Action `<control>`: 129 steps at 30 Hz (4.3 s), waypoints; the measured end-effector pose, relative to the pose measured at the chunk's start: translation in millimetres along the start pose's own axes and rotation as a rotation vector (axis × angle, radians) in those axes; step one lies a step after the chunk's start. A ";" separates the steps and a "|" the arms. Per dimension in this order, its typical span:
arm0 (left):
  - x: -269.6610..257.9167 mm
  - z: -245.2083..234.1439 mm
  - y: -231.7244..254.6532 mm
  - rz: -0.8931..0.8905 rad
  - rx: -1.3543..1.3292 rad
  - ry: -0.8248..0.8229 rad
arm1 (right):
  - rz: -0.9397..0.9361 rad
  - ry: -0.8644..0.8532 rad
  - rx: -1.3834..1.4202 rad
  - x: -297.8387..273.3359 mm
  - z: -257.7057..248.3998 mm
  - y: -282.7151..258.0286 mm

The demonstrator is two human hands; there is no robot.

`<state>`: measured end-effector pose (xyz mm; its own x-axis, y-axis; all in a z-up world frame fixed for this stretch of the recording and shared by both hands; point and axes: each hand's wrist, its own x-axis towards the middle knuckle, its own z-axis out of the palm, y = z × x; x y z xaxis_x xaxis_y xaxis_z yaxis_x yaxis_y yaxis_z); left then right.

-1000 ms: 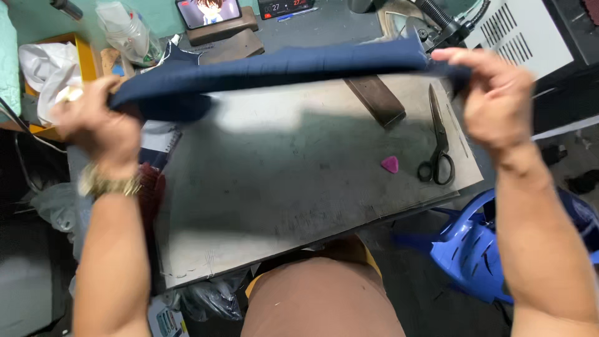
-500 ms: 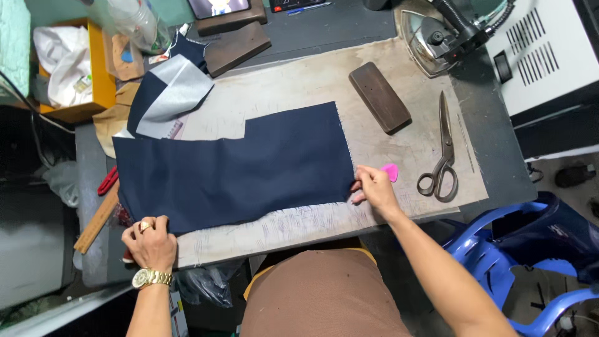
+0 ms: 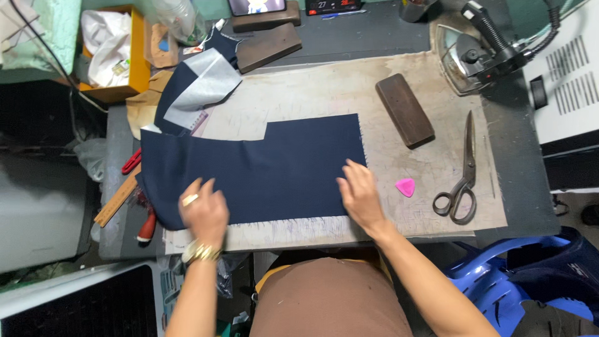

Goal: The person marks a blue fabric using a ruler and chalk, cuts the fabric with shears, and marks detailed lines and notes onto a paper pattern pinned to the fabric with a pen.

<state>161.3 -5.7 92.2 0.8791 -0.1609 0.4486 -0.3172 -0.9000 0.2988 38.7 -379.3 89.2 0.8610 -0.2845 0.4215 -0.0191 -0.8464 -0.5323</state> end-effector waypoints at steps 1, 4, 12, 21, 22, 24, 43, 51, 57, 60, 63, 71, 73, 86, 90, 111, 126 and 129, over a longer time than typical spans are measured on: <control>11.5 11.2 20.4 0.105 -0.030 0.021 | -0.145 0.007 -0.028 6.5 14.6 -5.6; 25.7 31.3 59.1 0.204 -0.056 -0.094 | -0.283 -0.084 -0.156 13.6 32.8 -15.8; 35.0 59.2 46.3 0.135 0.042 -0.362 | -0.176 -0.281 -0.230 34.5 39.9 -2.4; 48.7 77.2 18.0 0.040 0.088 -0.392 | -0.154 -0.348 -0.338 51.5 58.6 31.8; 50.0 74.8 19.3 0.018 0.081 -0.376 | -0.178 -0.273 -0.320 54.7 58.4 31.2; 51.0 72.7 21.7 -0.014 0.084 -0.368 | -0.201 -0.209 -0.290 59.9 56.5 33.5; 63.9 48.4 -54.9 0.028 0.078 -0.050 | -0.061 -0.200 -0.474 43.4 66.0 40.6; 205.2 109.4 -79.8 0.309 0.443 -0.259 | -0.152 0.039 -0.266 35.0 56.3 -20.2; 239.8 107.9 -86.3 0.346 0.511 -0.662 | 0.084 0.158 -0.181 -44.4 14.8 -44.5; 238.9 82.4 -67.4 0.226 0.436 -0.844 | 0.224 0.217 -0.226 -89.1 -8.3 -45.0; 247.2 90.1 -70.9 0.148 0.448 -0.883 | 0.452 0.158 -0.165 -120.6 -27.3 -47.9; 283.3 77.7 -44.8 0.332 0.356 -0.643 | 0.449 0.110 -0.162 -120.0 -50.2 -52.0; 295.9 32.7 -1.1 0.337 0.314 -0.519 | 0.428 0.111 -0.146 -121.2 -54.3 -43.6; 238.6 -36.9 280.5 0.050 -0.996 -0.191 | 0.183 0.039 -0.034 -90.0 -106.1 35.6; 129.3 131.3 273.2 0.026 -0.634 -0.379 | 0.037 0.095 -0.013 -94.6 -90.8 50.2; 62.6 142.4 256.3 0.735 -0.189 -0.660 | -0.418 -0.100 0.295 -82.5 -81.5 35.0; 64.1 145.3 258.2 0.702 -0.217 -0.644 | -0.363 -0.071 0.213 -87.9 -74.6 43.2; 64.4 140.4 258.9 0.688 -0.211 -0.676 | -0.344 -0.065 0.219 -86.4 -79.2 42.5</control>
<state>185.7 -305.9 80.1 0.4762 -0.8790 0.0249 -0.8349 -0.4431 0.3265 -76.8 -426.3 88.3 0.8285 0.0334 0.5590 0.3781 -0.7696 -0.5145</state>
